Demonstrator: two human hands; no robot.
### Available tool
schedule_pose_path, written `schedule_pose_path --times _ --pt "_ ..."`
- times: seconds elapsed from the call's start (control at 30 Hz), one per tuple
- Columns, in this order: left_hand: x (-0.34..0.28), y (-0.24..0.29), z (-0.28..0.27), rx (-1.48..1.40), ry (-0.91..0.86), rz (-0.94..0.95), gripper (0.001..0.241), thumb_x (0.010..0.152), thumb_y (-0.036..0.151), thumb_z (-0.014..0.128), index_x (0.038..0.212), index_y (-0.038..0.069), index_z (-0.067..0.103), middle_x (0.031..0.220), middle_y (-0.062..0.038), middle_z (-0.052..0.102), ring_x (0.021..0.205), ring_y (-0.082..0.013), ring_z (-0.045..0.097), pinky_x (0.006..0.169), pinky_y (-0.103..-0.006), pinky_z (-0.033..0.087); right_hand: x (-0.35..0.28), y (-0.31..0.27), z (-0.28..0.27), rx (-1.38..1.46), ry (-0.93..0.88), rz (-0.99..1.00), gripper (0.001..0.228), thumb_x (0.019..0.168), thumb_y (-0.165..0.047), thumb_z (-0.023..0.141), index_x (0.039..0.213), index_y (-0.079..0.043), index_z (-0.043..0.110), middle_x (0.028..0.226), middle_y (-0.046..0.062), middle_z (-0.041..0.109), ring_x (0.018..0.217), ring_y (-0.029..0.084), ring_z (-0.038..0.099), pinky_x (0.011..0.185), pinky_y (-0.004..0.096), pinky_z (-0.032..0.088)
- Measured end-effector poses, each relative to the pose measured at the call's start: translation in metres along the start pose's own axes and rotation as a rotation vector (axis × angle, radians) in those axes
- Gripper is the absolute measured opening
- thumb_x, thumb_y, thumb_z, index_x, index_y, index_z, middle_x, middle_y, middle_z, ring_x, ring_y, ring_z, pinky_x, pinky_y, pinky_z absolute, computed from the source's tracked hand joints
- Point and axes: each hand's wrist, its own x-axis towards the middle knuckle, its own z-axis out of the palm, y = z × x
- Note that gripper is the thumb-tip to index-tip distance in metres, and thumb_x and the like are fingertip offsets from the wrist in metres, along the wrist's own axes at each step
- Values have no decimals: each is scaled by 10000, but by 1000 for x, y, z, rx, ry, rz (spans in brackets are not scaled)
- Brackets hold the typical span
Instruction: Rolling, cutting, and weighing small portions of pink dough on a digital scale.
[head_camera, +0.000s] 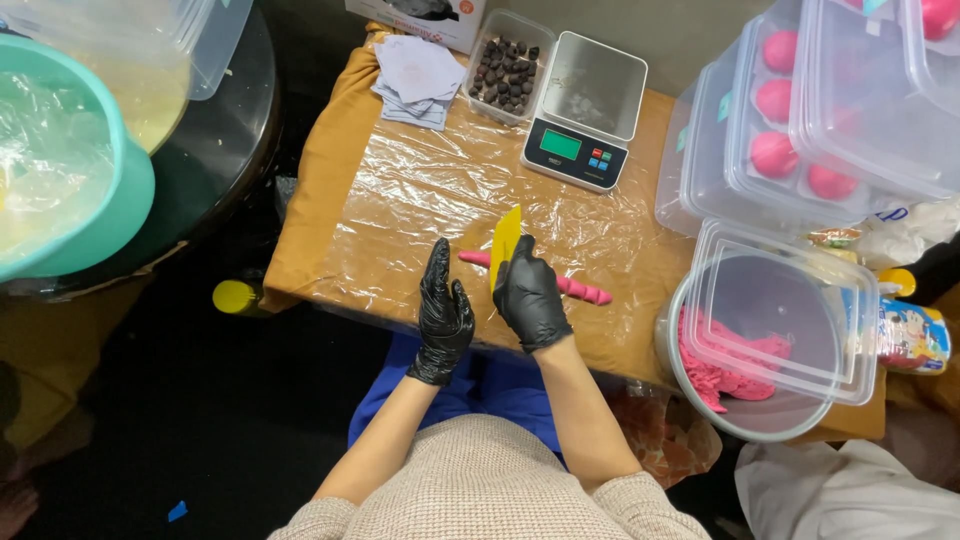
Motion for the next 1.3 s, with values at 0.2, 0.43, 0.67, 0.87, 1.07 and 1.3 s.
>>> schedule_pose_path --times 0.2,0.43,0.67,0.87,1.07,1.3 --pt "1 -3 2 -26 -8 -16 440 1001 4 486 1438 -42 513 1438 -224 565 1306 -389 565 1109 -464 465 29 8 48 -35 -99 -13 620 884 -143 542 1393 136 324 887 259 711 880 449 742 725 517 595" --pt "2 -1 -1 -57 -22 -14 426 1015 -2 469 1438 -48 506 1443 -234 553 1321 -401 549 1109 -477 457 17 7 23 -9 -133 -35 695 855 -163 574 1426 146 328 945 263 712 916 441 730 740 509 598" --pt "1 0 -3 -104 -7 -44 457 1003 11 507 1455 -42 480 1468 -230 529 1346 -393 527 1118 -464 448 3 13 -30 296 -17 -18 690 974 -487 596 1444 9 497 1202 308 675 1153 439 648 933 535 562" --pt "-1 -1 1 -46 -3 -28 510 959 -19 579 1459 -35 481 1471 -223 525 1346 -385 526 1126 -457 444 40 -2 -38 1155 62 -2 607 1004 -130 525 1544 42 306 1336 320 572 1200 456 632 817 435 613" --pt "-7 -10 9 95 -54 14 538 931 12 623 1448 -47 486 1460 -228 517 1347 -404 510 1156 -484 409 150 22 88 1219 60 12 522 895 -28 740 1372 -26 527 1081 291 693 881 372 745 602 420 674" --pt "-5 -13 11 124 -117 33 555 914 44 639 1436 -65 486 1437 -247 522 1350 -428 501 1175 -509 379 118 62 58 596 364 -299 609 871 -179 787 1435 -118 565 1220 198 653 1064 360 699 848 413 642"
